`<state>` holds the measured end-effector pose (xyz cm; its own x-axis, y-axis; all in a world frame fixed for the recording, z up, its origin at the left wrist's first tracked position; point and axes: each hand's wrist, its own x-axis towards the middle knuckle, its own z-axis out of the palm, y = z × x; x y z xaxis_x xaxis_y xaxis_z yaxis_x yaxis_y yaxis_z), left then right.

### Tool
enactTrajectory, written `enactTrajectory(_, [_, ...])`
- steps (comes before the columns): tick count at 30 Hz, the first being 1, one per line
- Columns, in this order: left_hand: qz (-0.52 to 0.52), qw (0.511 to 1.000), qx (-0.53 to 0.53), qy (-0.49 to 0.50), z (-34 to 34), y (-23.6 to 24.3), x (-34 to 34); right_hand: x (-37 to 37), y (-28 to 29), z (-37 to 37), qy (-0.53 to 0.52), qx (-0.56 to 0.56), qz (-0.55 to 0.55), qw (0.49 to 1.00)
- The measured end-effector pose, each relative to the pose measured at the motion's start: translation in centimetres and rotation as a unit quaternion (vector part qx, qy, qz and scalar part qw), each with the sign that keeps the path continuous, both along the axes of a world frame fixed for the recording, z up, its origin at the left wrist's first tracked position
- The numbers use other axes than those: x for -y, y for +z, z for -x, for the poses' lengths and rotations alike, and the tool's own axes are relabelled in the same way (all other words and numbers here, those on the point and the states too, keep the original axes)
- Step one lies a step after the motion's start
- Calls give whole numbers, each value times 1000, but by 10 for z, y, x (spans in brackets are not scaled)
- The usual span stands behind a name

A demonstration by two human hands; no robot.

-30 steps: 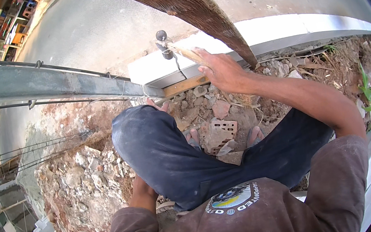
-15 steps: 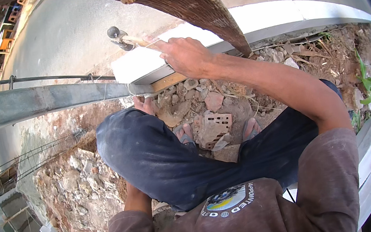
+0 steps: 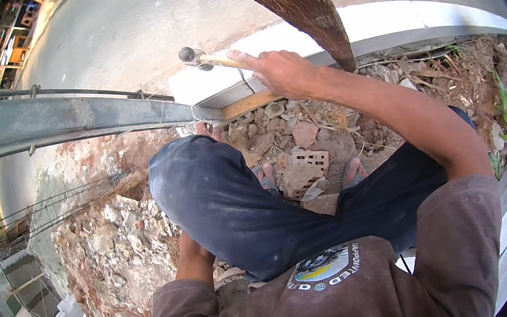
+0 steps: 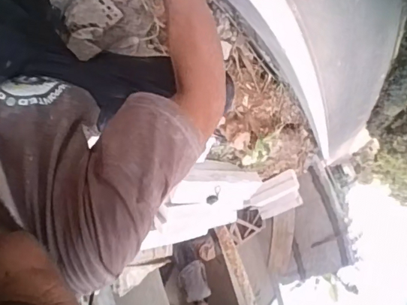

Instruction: The person measures and cuts white rectangular tiles using a hand saw and tape measure. They apply mortar to the back of the tiles and the ground using a trowel, then place the tiles along a curved curb. The person uses a hammer to tap the tiles into position and adjusts them for alignment.

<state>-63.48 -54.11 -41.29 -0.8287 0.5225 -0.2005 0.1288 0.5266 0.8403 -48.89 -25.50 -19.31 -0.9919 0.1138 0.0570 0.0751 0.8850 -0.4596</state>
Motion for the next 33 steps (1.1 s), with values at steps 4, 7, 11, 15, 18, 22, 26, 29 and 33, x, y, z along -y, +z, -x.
enactTrajectory(4, [67,985,-132,-92,0,8,12,-1,8,2,9,86,-7,996])
enactTrajectory(7, [58,993,-86,-58,4,2,3,-1,18,3,9,68,59,996])
enactTrajectory(11, [72,992,-31,-103,4,3,-2,1,20,-5,-7,-57,72,996])
enactTrajectory(15, [-4,997,-36,-62,43,-12,28,13,30,10,1,-11,102,995])
enactTrajectory(18, [-35,998,0,-55,31,-21,14,-7,-2,-6,27,66,38,997])
enactTrajectory(22, [-17,997,30,-66,9,-4,9,-7,22,2,29,49,39,998])
enactTrajectory(26, [49,987,-85,-128,25,-6,30,19,33,9,24,-12,125,992])
enactTrajectory(29, [88,985,-55,-140,5,-5,5,7,1,-7,40,10,75,996])
enactTrajectory(33, [18,986,-75,-149,23,-9,14,6,6,7,53,3,32,998])
